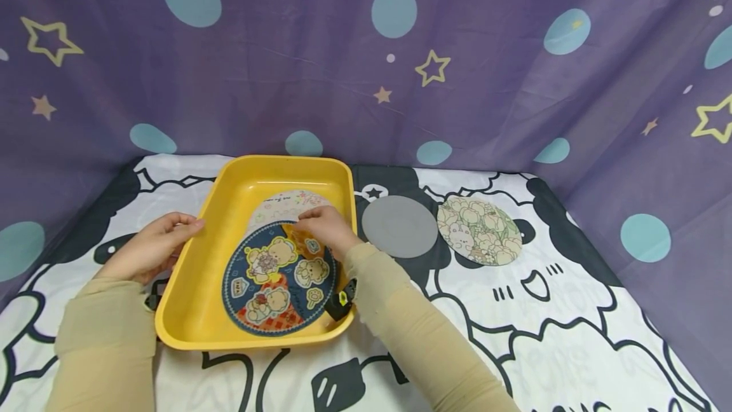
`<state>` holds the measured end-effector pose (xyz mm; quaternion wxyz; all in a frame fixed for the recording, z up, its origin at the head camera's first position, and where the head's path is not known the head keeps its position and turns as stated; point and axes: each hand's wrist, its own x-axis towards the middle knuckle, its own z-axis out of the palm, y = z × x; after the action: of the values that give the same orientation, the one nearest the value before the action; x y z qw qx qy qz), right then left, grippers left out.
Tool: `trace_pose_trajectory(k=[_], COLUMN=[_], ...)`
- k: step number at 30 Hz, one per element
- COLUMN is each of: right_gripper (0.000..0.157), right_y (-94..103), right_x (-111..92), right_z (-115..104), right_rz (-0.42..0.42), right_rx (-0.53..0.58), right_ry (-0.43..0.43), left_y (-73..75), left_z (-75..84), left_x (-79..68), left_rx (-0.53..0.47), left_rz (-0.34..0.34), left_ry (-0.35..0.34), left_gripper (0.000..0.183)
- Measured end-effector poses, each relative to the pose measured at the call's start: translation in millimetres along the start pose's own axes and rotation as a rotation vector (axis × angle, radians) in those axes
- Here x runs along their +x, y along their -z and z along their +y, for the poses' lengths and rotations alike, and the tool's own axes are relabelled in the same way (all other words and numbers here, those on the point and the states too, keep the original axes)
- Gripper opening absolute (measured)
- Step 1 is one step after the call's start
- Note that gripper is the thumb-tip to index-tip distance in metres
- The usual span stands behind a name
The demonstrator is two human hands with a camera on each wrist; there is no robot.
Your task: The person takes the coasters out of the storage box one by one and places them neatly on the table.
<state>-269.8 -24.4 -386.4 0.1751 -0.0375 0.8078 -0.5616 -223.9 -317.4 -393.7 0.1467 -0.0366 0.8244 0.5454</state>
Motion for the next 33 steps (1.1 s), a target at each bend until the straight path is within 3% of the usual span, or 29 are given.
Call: trace_pose_trajectory(k=[11,19,22,27,33], right_gripper=[0.019,0.032,0.025,0.01,0.019], right_y=[0.9,0.9,1.7,2.0,2.4], right_x=[-1.7,-1.7,-2.4,-2.6,-2.7], right_z=[-0.3,1.2,1.7,2.5,1.8], right_rz=[-0.097,-0.115,-0.142,-0.229,-0.295], right_rx=[-0.101,-0.114,-0.128,-0.093,-0.031], right_ry=[-0.058,-0.074,-0.074,-0.069,-0.105], left_y=[0.0,0.7,0.5,0.1,0.1], left_z=[-1.0,-2.1,-2.2,-2.2,-1.9], left_x=[-0.1,0.9,1.2,0.9,0.5], left_rx=[0.002,0.003,0.006,0.007,0.002], left_rz=[-0.001,-0.006,-0.008,-0.006,-0.003], left_ry=[-0.006,-0.007,-0.01,-0.005,-0.002], left_gripper=[0.054,0.054,0.054,0.055,0.055])
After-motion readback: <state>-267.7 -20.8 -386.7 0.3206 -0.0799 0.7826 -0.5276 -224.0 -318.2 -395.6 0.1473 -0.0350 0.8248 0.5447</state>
